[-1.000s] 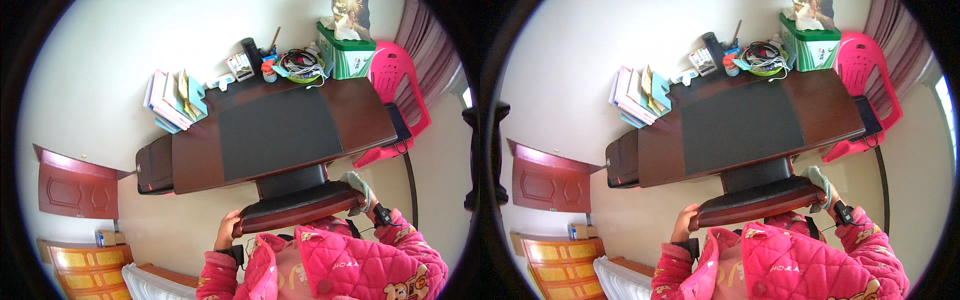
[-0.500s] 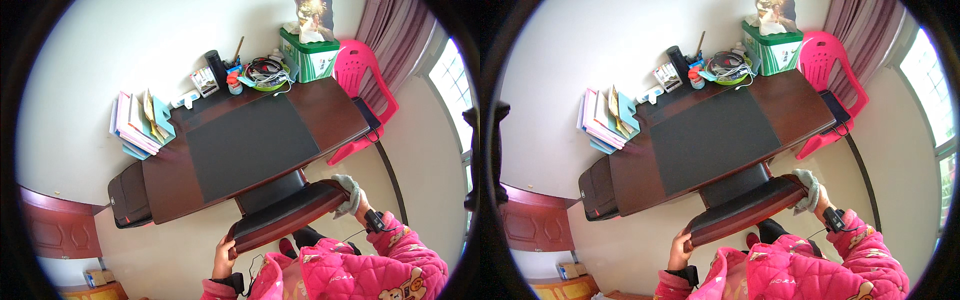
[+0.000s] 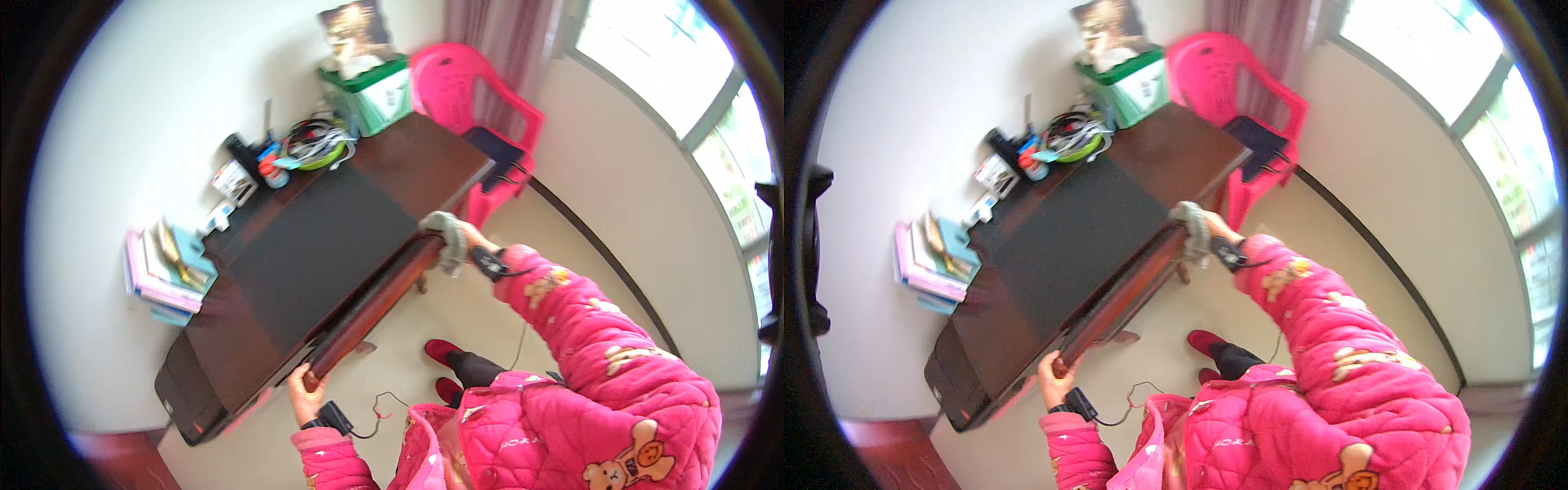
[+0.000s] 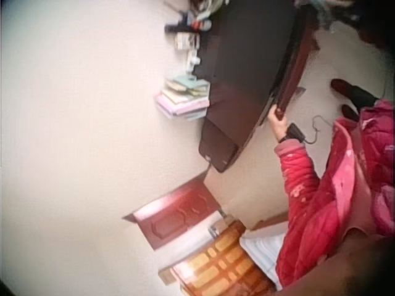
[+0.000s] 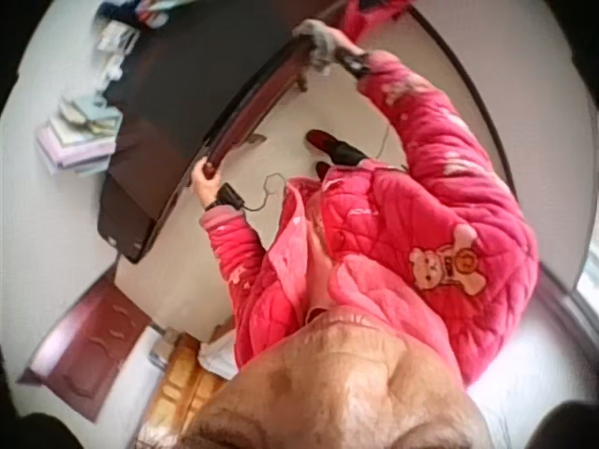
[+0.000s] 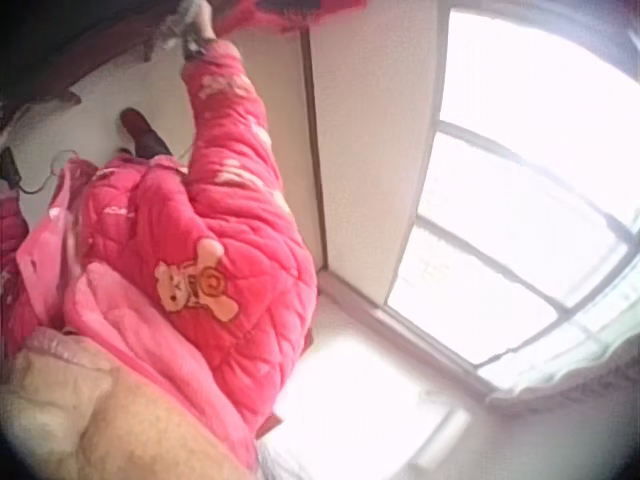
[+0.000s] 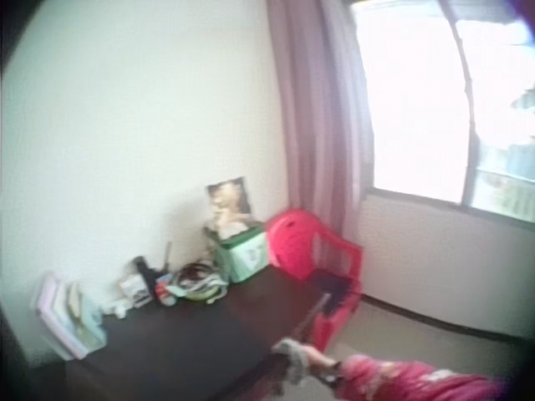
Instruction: The person moves a chair to reach the window, then wipes the window glass and frame with a cloth. They clean the upper and lower sections of the window and the sill, then return the chair to its original position.
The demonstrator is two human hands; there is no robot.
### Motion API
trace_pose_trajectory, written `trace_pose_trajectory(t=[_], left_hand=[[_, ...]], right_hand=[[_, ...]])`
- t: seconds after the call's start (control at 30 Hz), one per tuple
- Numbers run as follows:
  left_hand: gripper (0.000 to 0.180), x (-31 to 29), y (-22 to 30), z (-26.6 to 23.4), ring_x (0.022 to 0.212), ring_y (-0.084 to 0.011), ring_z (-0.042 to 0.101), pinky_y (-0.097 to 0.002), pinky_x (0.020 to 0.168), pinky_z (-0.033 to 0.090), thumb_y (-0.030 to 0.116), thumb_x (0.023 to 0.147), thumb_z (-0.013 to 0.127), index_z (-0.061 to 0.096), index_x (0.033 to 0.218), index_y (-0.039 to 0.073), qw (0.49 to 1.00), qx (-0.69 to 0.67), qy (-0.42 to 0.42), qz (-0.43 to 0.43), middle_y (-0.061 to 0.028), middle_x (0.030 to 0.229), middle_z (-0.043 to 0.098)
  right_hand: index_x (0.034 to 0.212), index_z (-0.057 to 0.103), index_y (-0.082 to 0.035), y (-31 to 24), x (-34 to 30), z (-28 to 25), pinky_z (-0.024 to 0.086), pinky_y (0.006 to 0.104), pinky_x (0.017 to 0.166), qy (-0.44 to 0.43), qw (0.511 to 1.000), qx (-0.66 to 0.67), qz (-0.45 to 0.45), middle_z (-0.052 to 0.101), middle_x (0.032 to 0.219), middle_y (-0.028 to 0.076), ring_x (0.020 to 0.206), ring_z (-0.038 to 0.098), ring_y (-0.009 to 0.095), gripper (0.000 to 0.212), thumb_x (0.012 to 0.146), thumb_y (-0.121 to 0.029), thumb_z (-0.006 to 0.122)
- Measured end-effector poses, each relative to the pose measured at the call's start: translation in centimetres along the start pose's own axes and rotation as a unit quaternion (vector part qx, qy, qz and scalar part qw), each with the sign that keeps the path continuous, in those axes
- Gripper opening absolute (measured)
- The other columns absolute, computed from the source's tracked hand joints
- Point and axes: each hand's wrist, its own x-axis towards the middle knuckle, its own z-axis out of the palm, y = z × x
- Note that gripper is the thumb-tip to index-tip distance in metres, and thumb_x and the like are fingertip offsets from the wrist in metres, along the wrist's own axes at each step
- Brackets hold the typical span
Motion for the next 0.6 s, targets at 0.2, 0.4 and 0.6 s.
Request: trace_pose_trajectory(t=[0.2,0.4,0.6], left_hand=[[0.046,3.5,1.1,-1.1,0.099,-0.0321,0.066,-0.0378,0.077,0.059,0.042,0.094,0.050,0.055,0.114,0.001,0.921,-0.311,0.132,-0.196,-0.0196,0.109,0.063],[0.047,4.9,2.9,4.2,0.095,-0.0256,0.067,-0.0298,0.064,0.058,0.029,0.098,0.045,0.040,0.137,0.004,0.926,-0.292,0.091,-0.221,-0.0167,0.118,0.063],[0.017,9.1,1.4,13.5,0.076,-0.0182,0.065,-0.0288,0.061,0.054,0.017,0.092,0.055,0.064,0.103,0.008,0.944,-0.144,-0.153,-0.254,-0.0042,0.091,0.069]], right_hand=[[0.108,0.061,-0.012,-3.7,-0.9,5.8,0.052,0.0419,0.064,0.097,0.720,0.669,0.158,0.066,0.099,0.011,0.085,0.065,0.024,0.035,0.093,-0.044,0.059],[0.103,0.061,-0.011,-10.2,-6.7,7.3,0.050,0.0354,0.051,-0.050,0.683,0.723,0.088,0.066,0.085,0.011,0.068,0.064,0.023,0.033,0.094,-0.043,0.057],[0.103,0.060,-0.009,-10.3,-11.5,6.0,0.049,0.0319,0.057,0.009,0.698,0.713,0.061,0.064,0.086,0.007,0.071,0.062,0.019,0.026,0.092,-0.032,0.059]])
